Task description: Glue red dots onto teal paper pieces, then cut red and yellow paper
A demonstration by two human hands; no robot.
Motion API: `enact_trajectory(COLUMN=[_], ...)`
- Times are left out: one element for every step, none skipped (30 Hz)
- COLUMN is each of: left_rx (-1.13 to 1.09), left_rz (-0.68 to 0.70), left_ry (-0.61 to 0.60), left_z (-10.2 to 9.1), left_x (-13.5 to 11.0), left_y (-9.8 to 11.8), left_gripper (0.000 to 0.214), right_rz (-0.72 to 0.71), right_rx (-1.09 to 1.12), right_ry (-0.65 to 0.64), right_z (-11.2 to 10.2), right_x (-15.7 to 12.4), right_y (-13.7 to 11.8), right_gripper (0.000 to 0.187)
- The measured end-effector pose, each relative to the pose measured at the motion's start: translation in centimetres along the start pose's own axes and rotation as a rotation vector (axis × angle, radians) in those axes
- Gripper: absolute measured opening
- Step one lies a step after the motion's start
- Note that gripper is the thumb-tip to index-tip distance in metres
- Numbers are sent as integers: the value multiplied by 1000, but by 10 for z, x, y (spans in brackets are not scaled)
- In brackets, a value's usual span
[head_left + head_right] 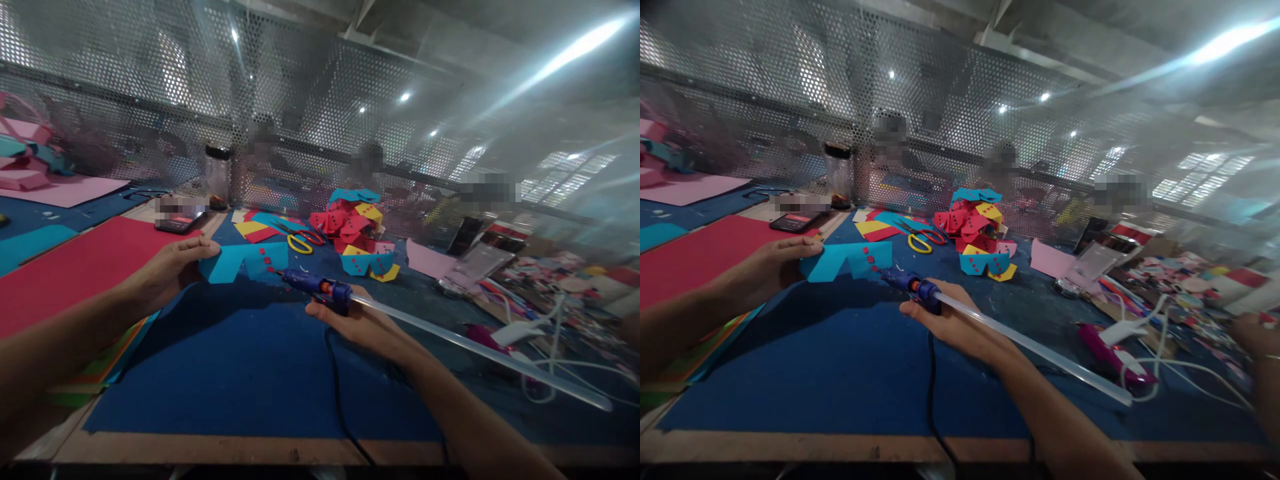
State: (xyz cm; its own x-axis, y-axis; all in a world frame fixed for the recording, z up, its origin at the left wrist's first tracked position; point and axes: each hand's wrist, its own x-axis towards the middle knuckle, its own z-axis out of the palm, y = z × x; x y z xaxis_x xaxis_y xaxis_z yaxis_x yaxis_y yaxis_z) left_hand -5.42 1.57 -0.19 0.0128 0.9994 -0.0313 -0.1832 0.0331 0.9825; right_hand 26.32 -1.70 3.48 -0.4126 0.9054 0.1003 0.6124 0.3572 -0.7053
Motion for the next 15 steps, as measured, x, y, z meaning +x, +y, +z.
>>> enact_trajectory(left_rx=[2, 5, 9, 13, 15, 13, 10, 9, 9, 10, 13, 15, 15, 12, 7], left_rz=[3, 6, 7, 7, 6, 5, 2, -3, -5, -5, -7, -9, -9, -9, -12], left_ry=[6, 10, 9, 4, -2, -6, -8, -8, -5, -2, 0, 2, 3, 5, 5], left_z=[0, 0, 0, 0, 0, 0, 0, 0, 1, 1, 1, 1, 1, 2, 2], left_x=[0, 0, 0, 0, 0, 0, 0, -1, -1, -1, -1, -1, -1, -1, -1], left_y=[0, 0, -1, -1, -1, 0, 0, 0, 0, 1, 1, 1, 1, 2, 2], left_gripper=[21, 20, 19, 18, 19, 19, 20, 21, 21, 20, 19, 18, 18, 19, 19], right_rz=[-1, -2, 1, 6, 9, 12, 13, 10, 6, -1, -9, -14, -17, -19, -19], right_rx=[3, 5, 4, 0, 0, 0, -1, -4, -10, -17, -26, -34, -40, -41, -39], right_ry=[0, 3, 8, 13, 19, 21, 19, 20, 19, 15, 12, 11, 12, 16, 19], right_z=[0, 0, 1, 1, 1, 1, 1, 1, 1, 1, 1, 1, 1, 2, 2], right_x=[0, -1, -1, -1, -1, -1, -1, 0, 0, 0, 1, 1, 1, 1, 1], right_y=[0, 0, -1, -1, -1, -1, 0, 0, 0, 1, 1, 2, 2, 2, 2], right_gripper=[38, 38, 37, 37, 37, 36, 36, 37, 37, 38, 38, 38, 38, 37, 37])
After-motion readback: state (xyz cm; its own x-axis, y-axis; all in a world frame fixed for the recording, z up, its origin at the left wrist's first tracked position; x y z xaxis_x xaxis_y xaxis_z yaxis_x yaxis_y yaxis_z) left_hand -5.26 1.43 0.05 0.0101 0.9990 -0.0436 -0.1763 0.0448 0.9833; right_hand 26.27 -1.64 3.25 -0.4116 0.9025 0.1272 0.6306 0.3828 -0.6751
